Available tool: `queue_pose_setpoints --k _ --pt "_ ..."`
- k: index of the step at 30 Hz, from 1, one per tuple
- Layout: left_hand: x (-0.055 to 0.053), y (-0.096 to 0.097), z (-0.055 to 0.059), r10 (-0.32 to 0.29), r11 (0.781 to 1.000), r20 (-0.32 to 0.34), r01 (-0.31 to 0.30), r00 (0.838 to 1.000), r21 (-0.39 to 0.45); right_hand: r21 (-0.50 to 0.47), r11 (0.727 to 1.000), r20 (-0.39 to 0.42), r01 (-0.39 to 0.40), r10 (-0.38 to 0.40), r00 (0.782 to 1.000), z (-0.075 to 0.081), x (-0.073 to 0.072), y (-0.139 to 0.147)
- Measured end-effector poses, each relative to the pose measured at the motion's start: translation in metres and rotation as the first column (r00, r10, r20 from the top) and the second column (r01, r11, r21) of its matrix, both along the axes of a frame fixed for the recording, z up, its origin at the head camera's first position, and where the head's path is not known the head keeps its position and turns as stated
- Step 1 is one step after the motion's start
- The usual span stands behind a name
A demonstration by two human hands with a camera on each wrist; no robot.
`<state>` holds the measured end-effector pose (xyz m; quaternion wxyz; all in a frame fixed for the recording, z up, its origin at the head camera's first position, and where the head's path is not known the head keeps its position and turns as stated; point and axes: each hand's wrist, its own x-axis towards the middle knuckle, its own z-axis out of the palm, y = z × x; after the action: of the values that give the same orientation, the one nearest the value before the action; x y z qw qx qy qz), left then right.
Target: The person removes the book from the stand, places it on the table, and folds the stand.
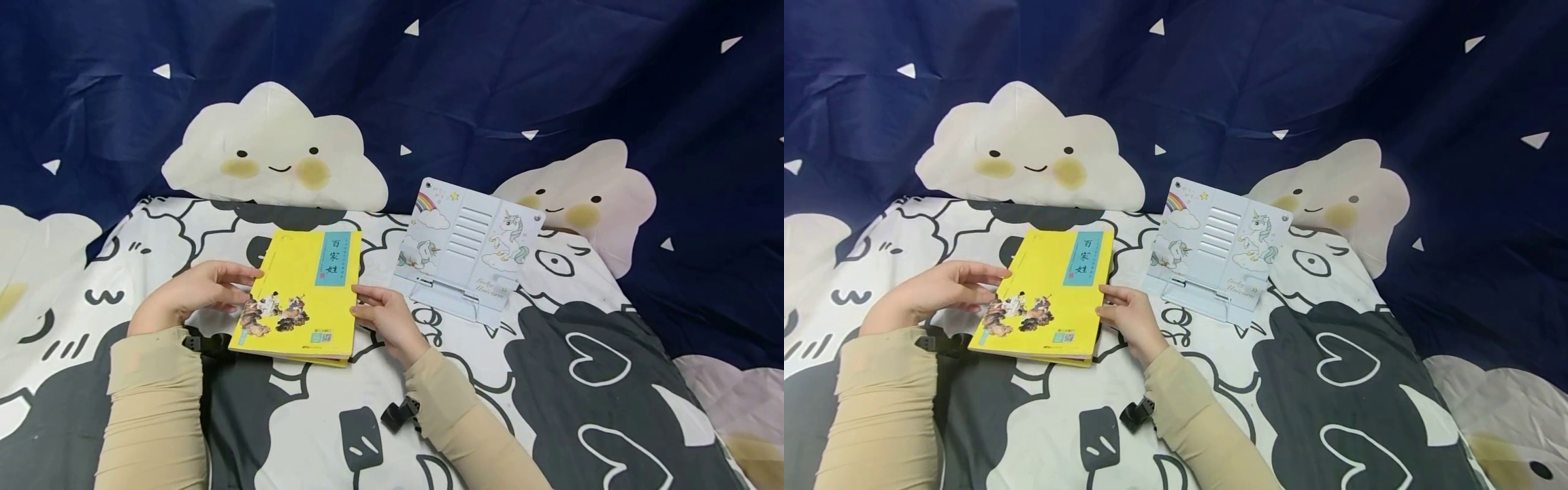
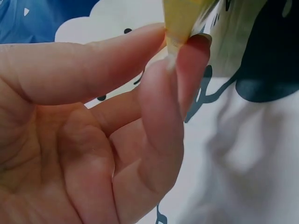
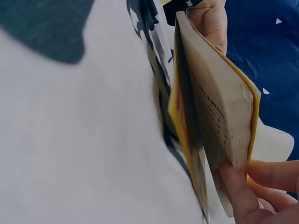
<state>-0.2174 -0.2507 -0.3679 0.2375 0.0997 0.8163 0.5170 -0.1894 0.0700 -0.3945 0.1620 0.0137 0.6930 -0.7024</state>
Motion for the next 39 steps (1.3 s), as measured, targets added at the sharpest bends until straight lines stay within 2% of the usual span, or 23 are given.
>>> queue_pose_setpoints --k 9,19,22,26,32,35,39 --pt "0.000 -0.001 -0.004 0.004 0.999 0.022 -0.003 1.000 -0.037 0.054 0.998 0.030 -0.041 0.040 0.999 -0.009 -0.002 -0.001" --pt "-0.002 -0.008 -0.008 -0.001 0.999 0.035 0.003 0.999 -0.048 0.093 0.982 0.028 -0.165 0.163 0.986 -0.006 0.000 -0.003" --pt "-0.002 -0.009 -0.009 -0.039 0.997 0.048 0.041 0.998 -0.059 0.181 0.961 -0.001 -0.208 0.212 0.977 -0.005 0.002 -0.004" --pt "-0.001 -0.006 -0.008 -0.093 0.994 0.066 0.096 0.993 -0.048 0.332 0.909 -0.040 -0.252 0.280 0.959 -0.002 0.005 -0.005" --pt "0.000 -0.004 -0.007 -0.101 0.994 0.077 0.104 0.992 -0.046 0.443 0.849 -0.040 -0.287 0.339 0.940 0.004 0.010 -0.007" --pt "0.001 -0.003 -0.006 -0.089 0.994 0.085 0.094 0.992 -0.060 0.458 0.836 -0.034 -0.301 0.355 0.934 0.007 0.012 -0.007" --pt "0.001 -0.001 -0.002 -0.080 0.989 0.065 0.087 0.995 -0.116 0.445 0.842 -0.035 -0.304 0.355 0.934 0.009 0.013 -0.007"
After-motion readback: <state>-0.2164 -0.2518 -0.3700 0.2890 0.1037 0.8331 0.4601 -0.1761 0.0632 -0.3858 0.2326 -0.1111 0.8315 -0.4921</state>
